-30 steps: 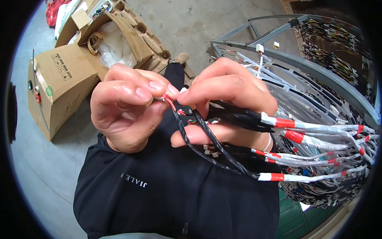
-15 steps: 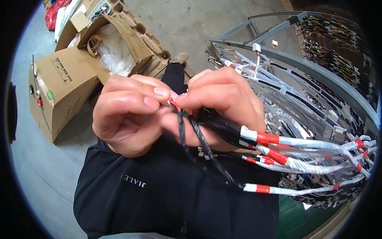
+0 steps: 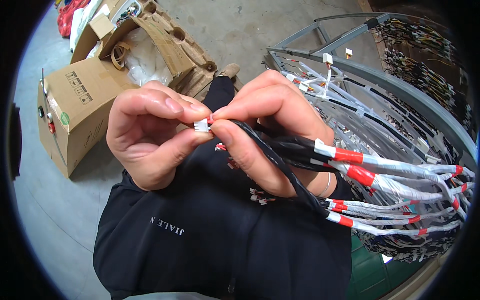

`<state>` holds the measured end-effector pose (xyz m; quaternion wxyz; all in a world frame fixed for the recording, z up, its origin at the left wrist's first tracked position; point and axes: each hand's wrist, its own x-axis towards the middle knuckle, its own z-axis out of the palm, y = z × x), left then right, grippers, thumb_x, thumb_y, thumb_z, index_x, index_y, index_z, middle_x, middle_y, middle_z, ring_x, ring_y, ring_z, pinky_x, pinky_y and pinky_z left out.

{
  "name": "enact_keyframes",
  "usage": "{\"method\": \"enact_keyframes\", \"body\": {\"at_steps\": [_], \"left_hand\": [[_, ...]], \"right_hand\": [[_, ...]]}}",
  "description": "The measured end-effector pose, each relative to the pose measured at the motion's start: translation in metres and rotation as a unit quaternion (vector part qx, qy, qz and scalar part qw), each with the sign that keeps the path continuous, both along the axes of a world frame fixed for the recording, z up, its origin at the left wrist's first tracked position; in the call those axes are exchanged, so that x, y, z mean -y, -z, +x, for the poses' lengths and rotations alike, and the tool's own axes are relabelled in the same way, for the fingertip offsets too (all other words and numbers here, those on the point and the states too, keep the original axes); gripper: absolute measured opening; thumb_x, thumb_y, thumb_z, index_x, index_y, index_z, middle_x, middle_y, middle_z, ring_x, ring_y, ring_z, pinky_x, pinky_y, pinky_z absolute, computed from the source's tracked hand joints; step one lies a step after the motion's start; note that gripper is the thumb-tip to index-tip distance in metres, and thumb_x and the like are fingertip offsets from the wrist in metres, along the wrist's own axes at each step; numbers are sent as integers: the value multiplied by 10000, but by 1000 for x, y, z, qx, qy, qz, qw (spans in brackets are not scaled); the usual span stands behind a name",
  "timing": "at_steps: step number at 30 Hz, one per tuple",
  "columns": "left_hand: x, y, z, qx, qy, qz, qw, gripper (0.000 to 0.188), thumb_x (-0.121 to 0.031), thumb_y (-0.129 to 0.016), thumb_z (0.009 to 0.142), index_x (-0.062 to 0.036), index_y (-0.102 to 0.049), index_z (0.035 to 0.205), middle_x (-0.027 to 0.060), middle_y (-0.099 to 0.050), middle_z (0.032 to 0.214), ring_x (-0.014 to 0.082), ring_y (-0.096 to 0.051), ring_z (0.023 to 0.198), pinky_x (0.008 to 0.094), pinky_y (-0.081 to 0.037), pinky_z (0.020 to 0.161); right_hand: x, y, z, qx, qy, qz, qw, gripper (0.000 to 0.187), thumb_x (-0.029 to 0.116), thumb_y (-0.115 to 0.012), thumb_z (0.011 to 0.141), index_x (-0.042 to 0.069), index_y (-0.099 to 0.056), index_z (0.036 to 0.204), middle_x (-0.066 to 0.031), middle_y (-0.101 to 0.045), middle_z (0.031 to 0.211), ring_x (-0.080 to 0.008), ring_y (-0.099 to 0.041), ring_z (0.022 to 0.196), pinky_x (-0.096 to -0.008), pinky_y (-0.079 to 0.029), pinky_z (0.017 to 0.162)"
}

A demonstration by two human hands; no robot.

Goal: Inspecting and hanging bundles of wire harnesses on a storage rack in a factory setting.

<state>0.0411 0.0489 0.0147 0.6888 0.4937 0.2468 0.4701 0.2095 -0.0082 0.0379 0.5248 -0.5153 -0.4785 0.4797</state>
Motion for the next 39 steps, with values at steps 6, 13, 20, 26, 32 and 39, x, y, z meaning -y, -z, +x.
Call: {"method": "enact_keyframes", "body": {"at_steps": [6,13,20,26,32,39], "left_hand": [[-4,1,-5,-46,4,112,993,416,186,-732,687,42,-531,1022,158,-618,903,251,-671,860,353,-580,788],[-7,-2,-11,-109,16,172,979,362,184,-734,686,52,-562,975,162,-622,900,250,-673,862,355,-578,801],[-6,-2,-11,-114,13,169,979,359,182,-735,686,51,-564,974,161,-625,904,246,-672,870,351,-576,806],[-7,-2,-13,-122,20,163,979,371,183,-738,680,52,-565,981,165,-632,917,241,-669,877,339,-568,819],[-5,-2,-12,-96,5,143,985,397,184,-737,675,57,-557,1005,165,-637,916,246,-667,878,336,-569,812],[-7,4,-8,-68,7,150,986,443,133,-740,701,66,-541,1091,168,-568,1003,215,-620,915,332,-528,843]], "right_hand": [[1,2,-1,7,-8,13,1000,141,110,-614,922,-17,-561,950,-94,-494,845,-94,-451,614,-243,-418,596],[2,2,-1,29,-11,15,999,167,138,-627,923,-14,-563,950,-93,-510,848,-68,-426,558,-244,-419,619],[0,3,0,45,-23,48,998,168,146,-628,925,-8,-568,951,-102,-529,867,-72,-436,558,-237,-425,645],[1,-5,-4,29,-2,-32,999,177,164,-633,926,-2,-574,951,-111,-545,878,-76,-441,557,-248,-440,696],[-2,2,-4,8,-17,2,1000,172,168,-626,931,3,-577,942,-106,-545,867,-74,-449,574,-258,-443,715],[-4,4,-6,-24,-2,-10,1000,194,179,-632,930,-7,-586,958,-90,-520,845,-112,-479,661,-252,-412,629]]}}
